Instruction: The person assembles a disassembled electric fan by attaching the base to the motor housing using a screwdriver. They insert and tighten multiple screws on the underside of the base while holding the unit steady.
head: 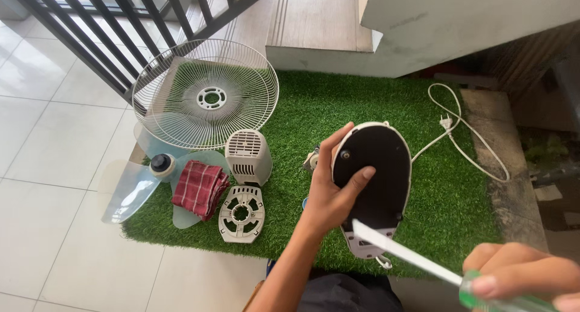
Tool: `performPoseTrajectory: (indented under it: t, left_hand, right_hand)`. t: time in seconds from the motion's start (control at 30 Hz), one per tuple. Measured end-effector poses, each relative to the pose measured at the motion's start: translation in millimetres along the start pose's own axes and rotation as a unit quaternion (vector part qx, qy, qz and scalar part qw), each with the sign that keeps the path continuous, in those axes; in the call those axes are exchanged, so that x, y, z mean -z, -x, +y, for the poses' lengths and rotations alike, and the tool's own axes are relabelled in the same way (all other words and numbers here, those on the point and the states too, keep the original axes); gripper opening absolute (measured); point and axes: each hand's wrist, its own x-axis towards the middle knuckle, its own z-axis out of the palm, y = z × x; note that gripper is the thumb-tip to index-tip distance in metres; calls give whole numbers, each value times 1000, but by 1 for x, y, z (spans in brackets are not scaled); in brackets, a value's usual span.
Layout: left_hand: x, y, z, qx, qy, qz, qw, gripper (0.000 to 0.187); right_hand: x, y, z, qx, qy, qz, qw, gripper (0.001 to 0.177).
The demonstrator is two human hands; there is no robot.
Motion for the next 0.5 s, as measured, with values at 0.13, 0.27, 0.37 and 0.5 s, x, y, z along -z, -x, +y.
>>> performPoseTrajectory:
  t: [0.13,0.27,0.37,0.5]
  left_hand:
    - [10,-9,-2,-8,10,-60,998,69]
    - [24,-15,-2,-6,18,-141,990,73]
    - [33,-13,-1,-10,20,-177,984,75]
    - [31,-10,-4,-4,14,-135,991,80]
  right_hand:
    - [-4,36,8,-77,18,-44,996,36]
    - [-31,65,20,-435,101,-101,889,39]
    - [-51,81,45,-503,118,-220,827,31]
    - [-77,102,88,-564,144,-290,760,25]
